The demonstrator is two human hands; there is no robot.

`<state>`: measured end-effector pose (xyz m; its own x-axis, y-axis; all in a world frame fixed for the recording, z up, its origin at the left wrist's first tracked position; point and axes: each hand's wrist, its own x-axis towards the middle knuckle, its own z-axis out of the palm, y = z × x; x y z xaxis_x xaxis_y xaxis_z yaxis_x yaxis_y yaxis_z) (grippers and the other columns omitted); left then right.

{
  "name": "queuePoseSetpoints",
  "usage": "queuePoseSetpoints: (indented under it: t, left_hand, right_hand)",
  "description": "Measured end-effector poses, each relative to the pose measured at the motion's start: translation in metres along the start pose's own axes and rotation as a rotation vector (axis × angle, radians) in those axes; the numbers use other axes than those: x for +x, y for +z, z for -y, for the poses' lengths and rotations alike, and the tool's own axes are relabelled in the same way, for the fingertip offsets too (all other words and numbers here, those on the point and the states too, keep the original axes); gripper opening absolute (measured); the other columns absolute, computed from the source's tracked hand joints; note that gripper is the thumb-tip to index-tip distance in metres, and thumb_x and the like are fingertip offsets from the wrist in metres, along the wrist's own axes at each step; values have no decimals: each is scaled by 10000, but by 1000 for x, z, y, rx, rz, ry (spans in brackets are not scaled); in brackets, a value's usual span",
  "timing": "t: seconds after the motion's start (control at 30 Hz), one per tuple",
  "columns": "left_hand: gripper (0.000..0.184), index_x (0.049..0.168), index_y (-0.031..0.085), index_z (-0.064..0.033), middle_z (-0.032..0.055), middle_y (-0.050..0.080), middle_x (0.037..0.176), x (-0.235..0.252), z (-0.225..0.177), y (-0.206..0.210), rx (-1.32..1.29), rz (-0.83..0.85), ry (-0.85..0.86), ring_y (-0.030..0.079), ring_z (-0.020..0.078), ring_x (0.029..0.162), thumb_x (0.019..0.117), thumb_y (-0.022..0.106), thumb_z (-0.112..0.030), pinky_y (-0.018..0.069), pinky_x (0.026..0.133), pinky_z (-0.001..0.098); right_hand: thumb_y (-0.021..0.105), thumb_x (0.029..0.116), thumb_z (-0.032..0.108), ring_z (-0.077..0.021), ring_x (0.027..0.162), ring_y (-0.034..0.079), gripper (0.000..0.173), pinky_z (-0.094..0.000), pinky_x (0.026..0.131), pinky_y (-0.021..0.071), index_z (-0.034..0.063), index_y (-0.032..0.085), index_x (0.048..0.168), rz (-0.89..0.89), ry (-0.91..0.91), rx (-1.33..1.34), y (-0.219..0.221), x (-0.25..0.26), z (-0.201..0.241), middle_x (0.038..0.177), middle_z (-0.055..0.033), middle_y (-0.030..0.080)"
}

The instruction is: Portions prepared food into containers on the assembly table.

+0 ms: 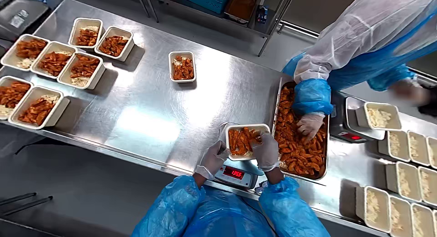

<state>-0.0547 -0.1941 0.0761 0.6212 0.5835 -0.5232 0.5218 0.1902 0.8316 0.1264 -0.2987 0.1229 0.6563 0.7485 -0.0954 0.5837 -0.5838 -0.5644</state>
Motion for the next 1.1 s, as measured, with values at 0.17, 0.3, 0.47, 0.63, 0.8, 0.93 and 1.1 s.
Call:
queuePoseSetpoints:
  t: [0.17, 0.3, 0.47, 0.63, 0.8, 0.93, 1.1]
  left_hand:
    - [176, 1117, 650, -129, 63, 687, 898, -3, -1, -2, 38, 1, 21, 659, 193, 743, 1006, 642, -265, 563, 682, 428]
    - [167, 1108, 650, -112, 65, 688, 894, 2, 0, -2, 27, 20, 39, 658, 188, 746, 997, 660, -237, 563, 695, 418]
    - [160, 1067, 645, -114, 52, 669, 867, 15, 4, 1, 18, 44, 20, 654, 172, 752, 1004, 654, -261, 569, 712, 399]
    - [189, 1137, 639, -64, 115, 685, 928, -3, -9, -8, 27, 79, 73, 663, 227, 765, 1017, 626, -210, 567, 709, 439]
    - [145, 1058, 648, -69, 82, 686, 870, 5, -8, -5, -1, 53, 49, 667, 189, 754, 1000, 659, -202, 572, 711, 394]
    - [138, 1100, 674, -91, 59, 702, 906, -4, -4, -22, 25, 18, 78, 672, 172, 769, 1031, 618, -196, 576, 731, 388]
    - [129, 1089, 666, -65, 84, 702, 934, 0, 12, -47, -4, -75, 46, 689, 199, 801, 1038, 604, -166, 597, 756, 403]
  right_hand:
    - [752, 894, 85, -320, 932, 722, 327, -575, 795, 604, 67, 665, 1208, 72, 12, 49, 3, 6, -4, 1095, -165, 714]
    - [662, 968, 90, -330, 1056, 702, 341, -591, 914, 561, 54, 655, 1307, 152, 82, 92, -5, 9, -4, 1196, -181, 708]
    - [720, 881, 14, -377, 1036, 683, 389, -604, 862, 565, 71, 708, 1266, 150, 63, -3, -2, 12, 2, 1208, -220, 676]
    - [764, 850, 55, -430, 1079, 649, 420, -631, 842, 556, 92, 696, 1262, 173, 20, -55, -1, -4, 24, 1274, -245, 620]
    - [694, 881, -15, -373, 1118, 666, 391, -561, 938, 560, 50, 704, 1267, 201, -47, -2, -16, -10, 27, 1293, -207, 654]
    - [660, 950, 22, -268, 1019, 722, 252, -516, 891, 605, 92, 739, 1178, 90, -54, -9, -58, -10, -31, 1191, -107, 727]
    - [720, 867, 8, -422, 1056, 686, 286, -683, 894, 532, 74, 751, 1144, 30, 250, -174, -45, 23, -175, 1169, -216, 709]
